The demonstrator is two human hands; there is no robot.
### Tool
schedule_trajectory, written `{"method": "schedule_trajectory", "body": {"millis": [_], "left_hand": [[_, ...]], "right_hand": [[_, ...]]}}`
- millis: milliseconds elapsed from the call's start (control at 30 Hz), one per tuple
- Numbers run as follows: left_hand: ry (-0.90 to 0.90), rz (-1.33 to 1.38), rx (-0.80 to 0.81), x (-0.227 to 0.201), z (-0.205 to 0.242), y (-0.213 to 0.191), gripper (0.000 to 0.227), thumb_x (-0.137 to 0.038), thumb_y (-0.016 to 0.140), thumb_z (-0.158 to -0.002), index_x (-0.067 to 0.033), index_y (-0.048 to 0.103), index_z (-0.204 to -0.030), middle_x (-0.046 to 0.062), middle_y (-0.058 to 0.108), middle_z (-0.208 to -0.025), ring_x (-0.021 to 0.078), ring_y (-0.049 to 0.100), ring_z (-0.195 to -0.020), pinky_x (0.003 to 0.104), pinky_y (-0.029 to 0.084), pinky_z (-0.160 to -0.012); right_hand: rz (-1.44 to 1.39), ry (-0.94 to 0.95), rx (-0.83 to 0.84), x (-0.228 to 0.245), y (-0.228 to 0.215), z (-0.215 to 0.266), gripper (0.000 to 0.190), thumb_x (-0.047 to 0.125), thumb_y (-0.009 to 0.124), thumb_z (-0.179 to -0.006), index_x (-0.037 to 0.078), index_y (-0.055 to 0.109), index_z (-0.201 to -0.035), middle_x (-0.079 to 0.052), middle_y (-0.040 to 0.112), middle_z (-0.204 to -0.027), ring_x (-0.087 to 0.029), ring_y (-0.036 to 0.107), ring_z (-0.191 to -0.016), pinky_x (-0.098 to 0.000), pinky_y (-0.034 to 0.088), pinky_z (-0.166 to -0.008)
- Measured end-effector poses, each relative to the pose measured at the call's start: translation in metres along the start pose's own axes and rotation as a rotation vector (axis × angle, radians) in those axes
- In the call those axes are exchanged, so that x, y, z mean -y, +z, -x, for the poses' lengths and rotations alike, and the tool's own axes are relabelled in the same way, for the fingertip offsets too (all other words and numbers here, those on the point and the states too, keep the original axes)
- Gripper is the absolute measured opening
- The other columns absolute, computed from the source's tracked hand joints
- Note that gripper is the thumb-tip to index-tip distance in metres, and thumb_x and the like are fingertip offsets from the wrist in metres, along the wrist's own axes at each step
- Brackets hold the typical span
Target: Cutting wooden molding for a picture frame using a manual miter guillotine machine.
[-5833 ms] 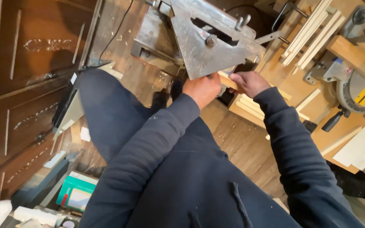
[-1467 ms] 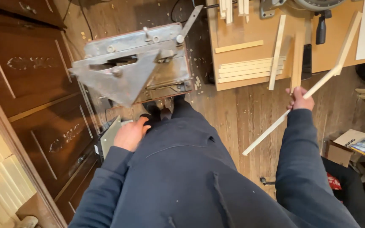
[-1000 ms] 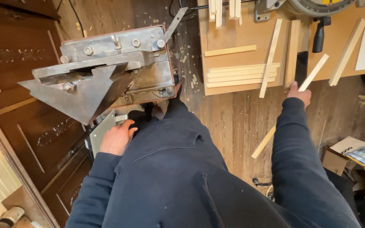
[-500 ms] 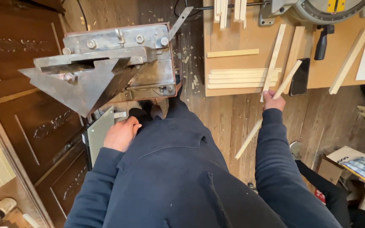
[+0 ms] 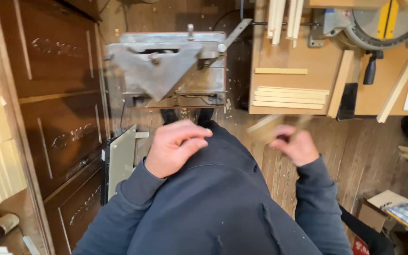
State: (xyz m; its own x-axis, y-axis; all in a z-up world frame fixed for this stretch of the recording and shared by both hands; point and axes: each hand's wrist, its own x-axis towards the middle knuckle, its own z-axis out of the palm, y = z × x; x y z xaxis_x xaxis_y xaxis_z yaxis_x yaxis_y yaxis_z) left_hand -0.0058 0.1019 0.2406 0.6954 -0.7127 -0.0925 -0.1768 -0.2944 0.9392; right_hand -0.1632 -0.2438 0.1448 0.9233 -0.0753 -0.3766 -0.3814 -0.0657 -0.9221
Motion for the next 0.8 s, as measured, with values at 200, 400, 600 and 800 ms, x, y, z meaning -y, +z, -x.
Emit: {"method": "schedule_trajectory", "body": {"millis": [200,400,600,800], "left_hand": [[-0.101,0.695,-0.688,0.038,0.068,-0.045,0.031,-0.024,0.058,-0.110,0.0041,0.072,-0.108,0.008,0.064,-0.091,0.0088,0.051,-0.060,0.023,0.039,-0.051],[0.029,0.982,-0.827,0.045,0.108,-0.083,0.055,-0.050,0.046,-0.108,0.0005,0.062,-0.125,0.009,0.069,-0.103,0.0077,0.047,-0.050,0.023,0.038,-0.045],[-0.204,0.832,-0.883,0.076,0.127,-0.058,0.025,-0.014,0.066,-0.107,0.0050,0.069,-0.123,0.000,0.056,-0.072,0.0038,0.042,-0.050,0.022,0.033,-0.045],[-0.259,0.571,-0.881,0.071,0.112,-0.054,0.017,-0.008,0.069,-0.100,0.0009,0.073,-0.114,-0.002,0.065,-0.079,-0.0002,0.046,-0.054,0.020,0.033,-0.046]], "right_hand": [[0.367,-0.160,0.253,0.051,0.100,-0.016,0.021,0.007,0.079,-0.083,0.004,0.071,-0.102,-0.009,0.073,-0.089,-0.021,0.073,-0.083,-0.0313,0.055,-0.075],[0.506,-0.194,0.285,0.058,0.148,-0.031,0.017,0.006,0.079,-0.084,0.003,0.069,-0.097,-0.012,0.069,-0.084,-0.027,0.070,-0.077,-0.0345,0.054,-0.071],[0.574,-0.024,0.422,0.071,0.175,-0.037,0.020,0.015,0.069,-0.095,0.005,0.068,-0.112,-0.013,0.073,-0.099,-0.030,0.071,-0.093,-0.0384,0.054,-0.083],[0.413,-0.176,0.636,0.084,0.191,-0.053,0.051,0.017,0.055,-0.102,0.003,0.045,-0.150,-0.016,0.054,-0.148,-0.030,0.051,-0.137,-0.0387,0.038,-0.113]]}}
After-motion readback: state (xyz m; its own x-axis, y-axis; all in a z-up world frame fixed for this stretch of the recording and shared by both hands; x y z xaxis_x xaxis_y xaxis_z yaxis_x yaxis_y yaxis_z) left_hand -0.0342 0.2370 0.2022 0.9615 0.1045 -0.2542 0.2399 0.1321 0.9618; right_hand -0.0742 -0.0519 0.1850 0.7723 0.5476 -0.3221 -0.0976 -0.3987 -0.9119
